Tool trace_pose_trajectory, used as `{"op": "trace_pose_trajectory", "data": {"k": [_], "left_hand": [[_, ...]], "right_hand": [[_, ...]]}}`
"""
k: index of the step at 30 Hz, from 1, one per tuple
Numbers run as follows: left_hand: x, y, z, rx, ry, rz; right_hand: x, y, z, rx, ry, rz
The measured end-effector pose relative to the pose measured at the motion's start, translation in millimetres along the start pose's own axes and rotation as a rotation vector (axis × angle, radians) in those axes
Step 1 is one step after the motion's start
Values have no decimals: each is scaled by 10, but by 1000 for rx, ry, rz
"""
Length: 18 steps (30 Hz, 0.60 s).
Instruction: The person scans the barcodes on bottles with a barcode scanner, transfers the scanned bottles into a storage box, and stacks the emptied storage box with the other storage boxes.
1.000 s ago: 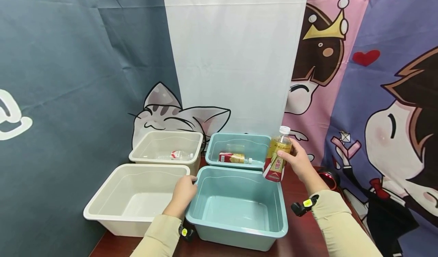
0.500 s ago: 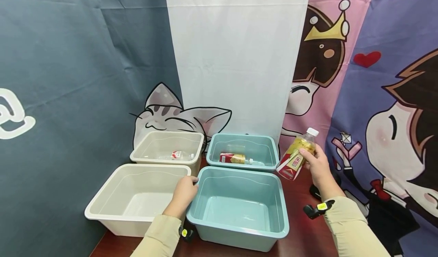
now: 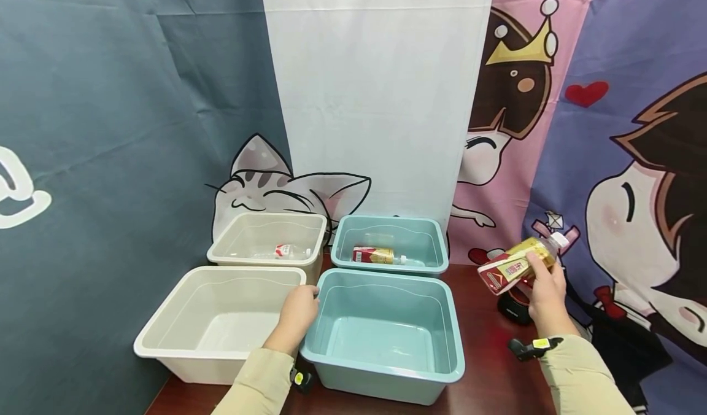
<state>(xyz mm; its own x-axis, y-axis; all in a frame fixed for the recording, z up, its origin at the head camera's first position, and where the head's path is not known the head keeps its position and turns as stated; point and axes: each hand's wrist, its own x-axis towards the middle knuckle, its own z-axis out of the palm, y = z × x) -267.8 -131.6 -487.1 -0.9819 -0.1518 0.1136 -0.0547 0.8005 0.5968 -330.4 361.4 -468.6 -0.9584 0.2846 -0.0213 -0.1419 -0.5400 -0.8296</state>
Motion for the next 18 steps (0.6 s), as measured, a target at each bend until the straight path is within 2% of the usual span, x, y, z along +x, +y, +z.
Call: {"op": "trace_pose_trajectory", "data": {"k": [8, 11, 14, 18], "left_hand": [[-37, 45, -5, 258, 17, 164], [-38, 45, -10, 322, 37, 217], [-34, 34, -18, 357, 52, 238], [-29, 26, -22, 370, 29, 211]], "right_hand": [[-26, 51, -254, 22, 251, 81], [-42, 74, -317, 32, 335, 95], [-60, 109, -377, 40, 392, 100], [-88, 164, -460, 59, 426, 116]]}}
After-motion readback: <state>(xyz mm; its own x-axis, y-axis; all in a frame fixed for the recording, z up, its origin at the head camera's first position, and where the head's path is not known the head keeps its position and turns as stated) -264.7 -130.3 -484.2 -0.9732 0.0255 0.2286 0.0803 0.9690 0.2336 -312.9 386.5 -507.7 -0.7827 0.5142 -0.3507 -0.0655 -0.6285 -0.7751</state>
